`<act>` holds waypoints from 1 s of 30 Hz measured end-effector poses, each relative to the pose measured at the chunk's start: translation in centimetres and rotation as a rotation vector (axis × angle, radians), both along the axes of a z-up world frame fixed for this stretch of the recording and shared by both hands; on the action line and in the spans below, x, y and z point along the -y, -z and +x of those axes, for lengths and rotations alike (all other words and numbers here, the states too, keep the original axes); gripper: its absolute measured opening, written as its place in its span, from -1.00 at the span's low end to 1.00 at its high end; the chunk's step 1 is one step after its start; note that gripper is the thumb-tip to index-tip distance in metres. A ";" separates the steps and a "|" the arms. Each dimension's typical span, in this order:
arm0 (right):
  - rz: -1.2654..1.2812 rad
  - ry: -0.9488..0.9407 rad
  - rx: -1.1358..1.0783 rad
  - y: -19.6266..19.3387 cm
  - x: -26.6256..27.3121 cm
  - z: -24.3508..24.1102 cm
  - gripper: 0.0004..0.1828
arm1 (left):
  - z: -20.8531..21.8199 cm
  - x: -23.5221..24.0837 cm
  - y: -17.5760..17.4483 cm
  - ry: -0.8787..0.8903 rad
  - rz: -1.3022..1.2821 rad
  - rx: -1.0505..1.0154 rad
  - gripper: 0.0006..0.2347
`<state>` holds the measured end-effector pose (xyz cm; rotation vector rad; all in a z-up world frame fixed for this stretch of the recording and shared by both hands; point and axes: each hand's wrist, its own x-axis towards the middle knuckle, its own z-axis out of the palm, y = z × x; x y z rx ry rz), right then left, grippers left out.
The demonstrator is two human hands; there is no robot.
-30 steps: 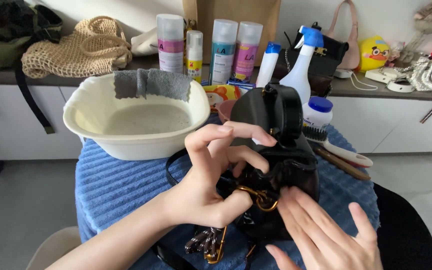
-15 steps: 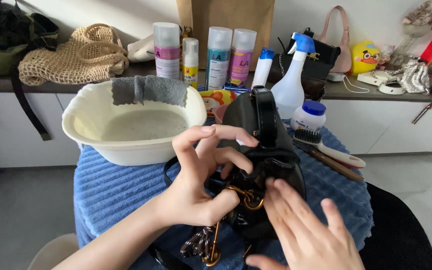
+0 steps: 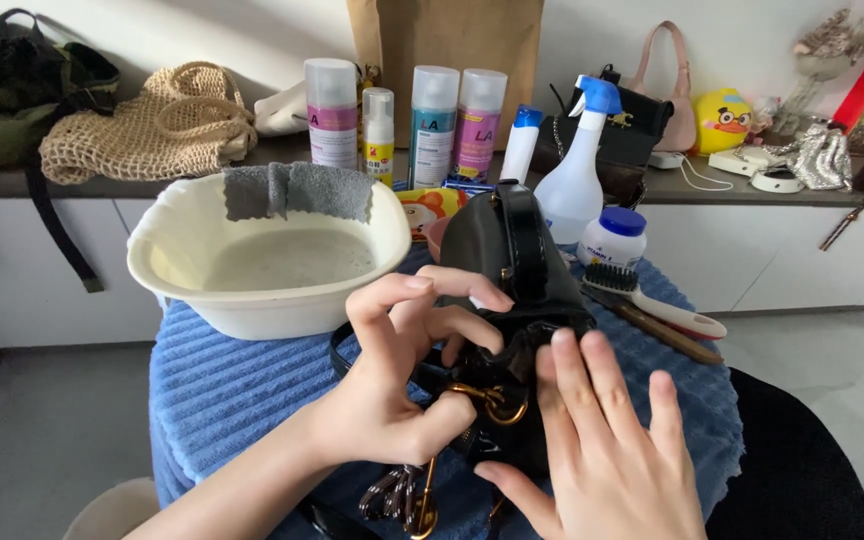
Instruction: Cleaning and inspecting a black leather handbag using cleaning supplies and hands.
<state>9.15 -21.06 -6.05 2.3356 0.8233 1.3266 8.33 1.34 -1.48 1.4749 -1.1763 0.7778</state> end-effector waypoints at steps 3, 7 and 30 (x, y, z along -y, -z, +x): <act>0.033 -0.081 0.011 -0.8 -0.4 0.4 0.12 | 0.1 -0.1 0.0 0.011 0.007 0.014 -0.40; 0.006 -0.416 -0.107 -3.5 0.8 1.5 -0.04 | 0.2 -0.4 0.2 0.014 0.005 -0.014 -0.40; -0.426 -0.856 0.173 -11.5 1.1 1.0 -0.47 | 0.5 0.3 0.5 0.120 0.048 0.039 -0.39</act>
